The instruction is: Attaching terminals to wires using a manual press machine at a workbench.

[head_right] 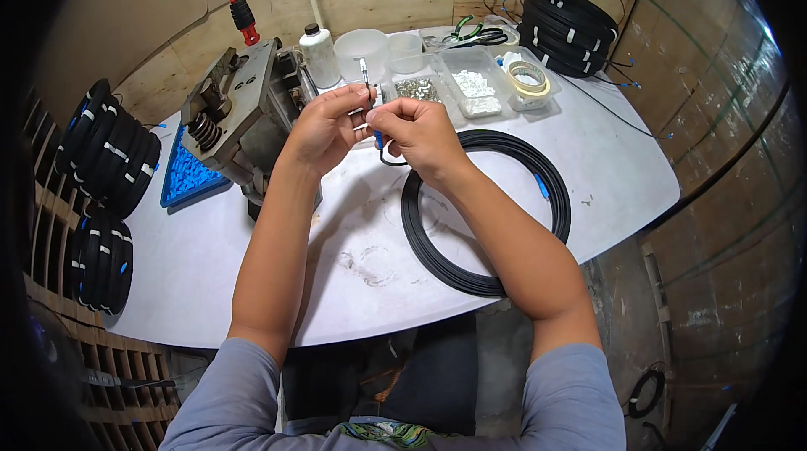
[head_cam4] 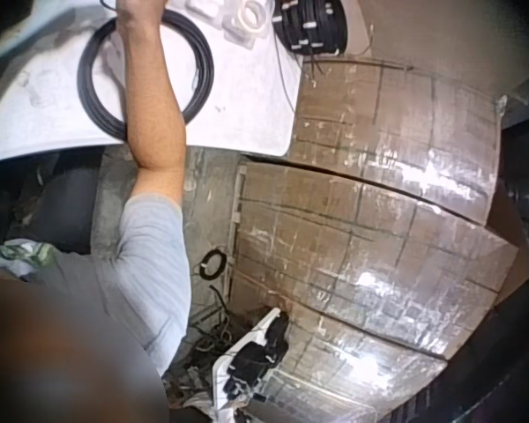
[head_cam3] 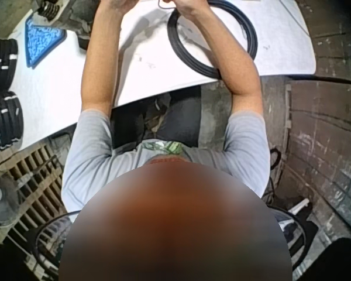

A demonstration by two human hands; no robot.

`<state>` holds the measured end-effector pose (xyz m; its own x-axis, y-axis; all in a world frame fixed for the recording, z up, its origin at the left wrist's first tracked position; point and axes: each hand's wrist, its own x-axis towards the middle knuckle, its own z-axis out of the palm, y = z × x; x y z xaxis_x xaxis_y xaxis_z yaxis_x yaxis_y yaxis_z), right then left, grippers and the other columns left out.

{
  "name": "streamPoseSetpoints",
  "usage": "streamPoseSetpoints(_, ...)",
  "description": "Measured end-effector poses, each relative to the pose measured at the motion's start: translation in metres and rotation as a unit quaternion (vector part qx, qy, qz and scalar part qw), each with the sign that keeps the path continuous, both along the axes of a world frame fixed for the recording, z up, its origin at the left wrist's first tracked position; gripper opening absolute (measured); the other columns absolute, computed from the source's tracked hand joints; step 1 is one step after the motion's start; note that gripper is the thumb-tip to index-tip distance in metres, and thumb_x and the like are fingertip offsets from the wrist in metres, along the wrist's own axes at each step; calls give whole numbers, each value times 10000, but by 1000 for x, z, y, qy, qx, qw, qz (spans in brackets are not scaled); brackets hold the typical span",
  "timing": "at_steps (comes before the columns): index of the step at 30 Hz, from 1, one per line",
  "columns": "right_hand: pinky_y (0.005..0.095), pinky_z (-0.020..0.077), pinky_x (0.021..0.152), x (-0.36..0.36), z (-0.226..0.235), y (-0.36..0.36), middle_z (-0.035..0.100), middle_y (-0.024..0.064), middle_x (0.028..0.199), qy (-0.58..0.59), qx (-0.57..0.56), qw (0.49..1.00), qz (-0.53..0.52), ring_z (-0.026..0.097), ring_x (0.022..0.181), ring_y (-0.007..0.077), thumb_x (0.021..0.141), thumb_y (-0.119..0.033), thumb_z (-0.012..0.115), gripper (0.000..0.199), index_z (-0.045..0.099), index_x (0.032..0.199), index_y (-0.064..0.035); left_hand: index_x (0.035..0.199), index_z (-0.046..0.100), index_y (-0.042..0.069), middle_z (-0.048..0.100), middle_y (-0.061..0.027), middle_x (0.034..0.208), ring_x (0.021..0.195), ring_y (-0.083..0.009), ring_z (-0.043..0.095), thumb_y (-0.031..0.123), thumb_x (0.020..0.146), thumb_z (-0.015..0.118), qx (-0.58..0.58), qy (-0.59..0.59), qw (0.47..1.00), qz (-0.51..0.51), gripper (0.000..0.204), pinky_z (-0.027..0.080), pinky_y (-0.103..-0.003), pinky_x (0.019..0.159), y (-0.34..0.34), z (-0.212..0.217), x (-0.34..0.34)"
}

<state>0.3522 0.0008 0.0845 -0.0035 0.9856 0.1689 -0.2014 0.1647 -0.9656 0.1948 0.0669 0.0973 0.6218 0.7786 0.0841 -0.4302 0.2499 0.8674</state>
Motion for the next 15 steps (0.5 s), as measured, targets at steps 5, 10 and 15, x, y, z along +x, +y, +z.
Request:
streamPoseSetpoints(5, 188, 335, 479, 0, -2, -1, 606, -4, 696, 17, 12, 1000, -12, 471, 557, 31, 840, -161, 713, 134, 669, 828, -34, 992, 611, 50, 639, -32, 921, 831, -127, 607, 136, 913, 589, -8, -3, 1000, -8, 119, 490, -276, 740, -3, 0, 2)
streamPoseSetpoints(10, 190, 337, 481, -2, -1, -4, 607, -3, 702, 16, 42, 999, -11, 472, 567, 27, 847, -149, 708, 126, 670, 834, -29, 992, 609, 45, 635, -37, 931, 831, -132, 608, 133, 916, 584, -8, 0, 1000, -12, 119, 500, -285, 752, -6, 3, 2)
streamPoseSetpoints(15, 190, 333, 482, -1, 0, -5, 607, -5, 707, 8, 49, 999, -8, 467, 571, 25, 854, -150, 706, 131, 670, 840, -25, 990, 608, 40, 633, -45, 933, 833, -140, 607, 130, 917, 582, -9, -5, 1000, -16, 119, 508, -295, 761, -5, 3, 1)
